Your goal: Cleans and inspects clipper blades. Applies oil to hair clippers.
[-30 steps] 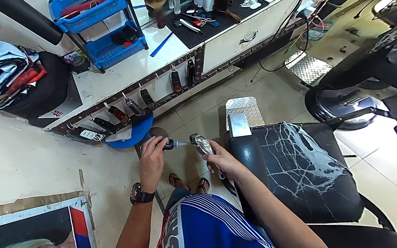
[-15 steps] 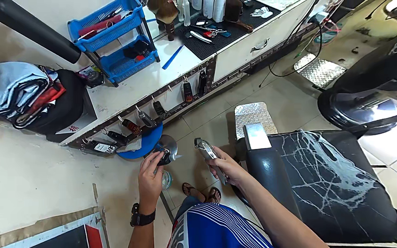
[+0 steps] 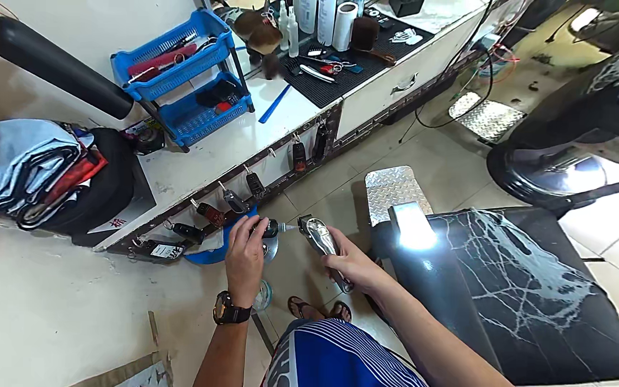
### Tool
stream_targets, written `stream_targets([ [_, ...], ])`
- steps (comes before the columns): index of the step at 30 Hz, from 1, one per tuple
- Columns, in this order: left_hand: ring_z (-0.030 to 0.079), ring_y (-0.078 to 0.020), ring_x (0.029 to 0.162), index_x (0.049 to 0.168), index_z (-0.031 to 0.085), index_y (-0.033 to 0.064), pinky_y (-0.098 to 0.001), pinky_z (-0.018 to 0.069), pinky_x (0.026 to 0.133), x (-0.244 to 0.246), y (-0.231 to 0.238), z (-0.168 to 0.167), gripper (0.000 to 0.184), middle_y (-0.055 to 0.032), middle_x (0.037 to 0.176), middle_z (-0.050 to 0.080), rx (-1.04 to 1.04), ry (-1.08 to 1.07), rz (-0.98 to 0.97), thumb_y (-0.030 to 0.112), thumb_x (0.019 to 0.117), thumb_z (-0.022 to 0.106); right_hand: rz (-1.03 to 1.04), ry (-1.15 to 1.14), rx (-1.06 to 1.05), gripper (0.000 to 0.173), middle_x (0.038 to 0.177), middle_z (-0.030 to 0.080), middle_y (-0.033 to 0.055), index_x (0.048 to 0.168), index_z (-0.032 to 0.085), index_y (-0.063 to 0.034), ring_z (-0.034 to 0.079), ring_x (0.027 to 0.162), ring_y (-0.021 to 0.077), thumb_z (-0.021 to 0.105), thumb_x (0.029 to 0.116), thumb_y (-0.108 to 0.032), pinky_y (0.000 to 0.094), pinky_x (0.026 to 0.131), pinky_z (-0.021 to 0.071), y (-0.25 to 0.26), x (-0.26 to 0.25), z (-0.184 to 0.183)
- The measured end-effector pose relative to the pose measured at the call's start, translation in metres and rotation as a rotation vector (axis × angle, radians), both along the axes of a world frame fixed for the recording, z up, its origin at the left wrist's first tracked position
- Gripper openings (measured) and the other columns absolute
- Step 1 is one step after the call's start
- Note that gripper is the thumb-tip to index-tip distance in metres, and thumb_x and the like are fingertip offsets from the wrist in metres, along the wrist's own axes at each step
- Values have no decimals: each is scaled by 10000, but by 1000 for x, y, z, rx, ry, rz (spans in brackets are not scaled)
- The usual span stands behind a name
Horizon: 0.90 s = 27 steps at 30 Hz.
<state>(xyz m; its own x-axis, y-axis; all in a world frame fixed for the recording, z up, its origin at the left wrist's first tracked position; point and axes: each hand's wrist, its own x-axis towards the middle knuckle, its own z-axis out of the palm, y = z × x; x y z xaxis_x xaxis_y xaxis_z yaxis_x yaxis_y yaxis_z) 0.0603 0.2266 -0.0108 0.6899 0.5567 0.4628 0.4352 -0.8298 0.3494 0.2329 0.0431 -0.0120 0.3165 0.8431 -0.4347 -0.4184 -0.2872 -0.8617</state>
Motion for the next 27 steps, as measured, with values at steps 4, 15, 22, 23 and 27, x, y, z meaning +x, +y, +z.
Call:
stream_targets([
  [4,515,-281,1387,1282,724,189,-441,467,1111,3,4,-2,343,-56,1385,644,47,42,-11,62,1006,564,-4,22,7,833,1065,618,101,1546,272,-134,632,607,152,674,816,-121,292,527,577,0,-1,-4],
  [15,534,-304,1366,1280,723,188,-452,480,1091,6,2,-1,353,-71,1366,655,125,68,-4,42,1006,556,1,76,-6,814,1037,606,99,1549,273,-134,629,608,152,660,833,-111,293,535,581,-3,3,-7],
  [22,529,-296,1371,1270,730,174,-451,462,1113,5,-1,1,324,-78,1365,653,49,24,12,69,1009,569,30,218,58,796,964,595,67,1529,281,-138,617,611,134,623,812,-84,266,528,565,-5,6,-13],
  [23,525,-286,1374,1276,728,173,-447,454,1122,4,0,0,322,-74,1371,650,17,9,13,80,1009,572,31,241,72,789,964,595,65,1522,288,-137,614,609,131,622,809,-80,262,523,561,-6,6,-15],
  [27,554,-228,1340,1281,731,159,-423,449,1129,-4,4,-5,326,-64,1368,653,-192,-105,33,112,969,653,23,304,128,775,946,592,62,1503,321,-129,586,573,116,622,790,-87,247,490,532,-7,6,-22],
])
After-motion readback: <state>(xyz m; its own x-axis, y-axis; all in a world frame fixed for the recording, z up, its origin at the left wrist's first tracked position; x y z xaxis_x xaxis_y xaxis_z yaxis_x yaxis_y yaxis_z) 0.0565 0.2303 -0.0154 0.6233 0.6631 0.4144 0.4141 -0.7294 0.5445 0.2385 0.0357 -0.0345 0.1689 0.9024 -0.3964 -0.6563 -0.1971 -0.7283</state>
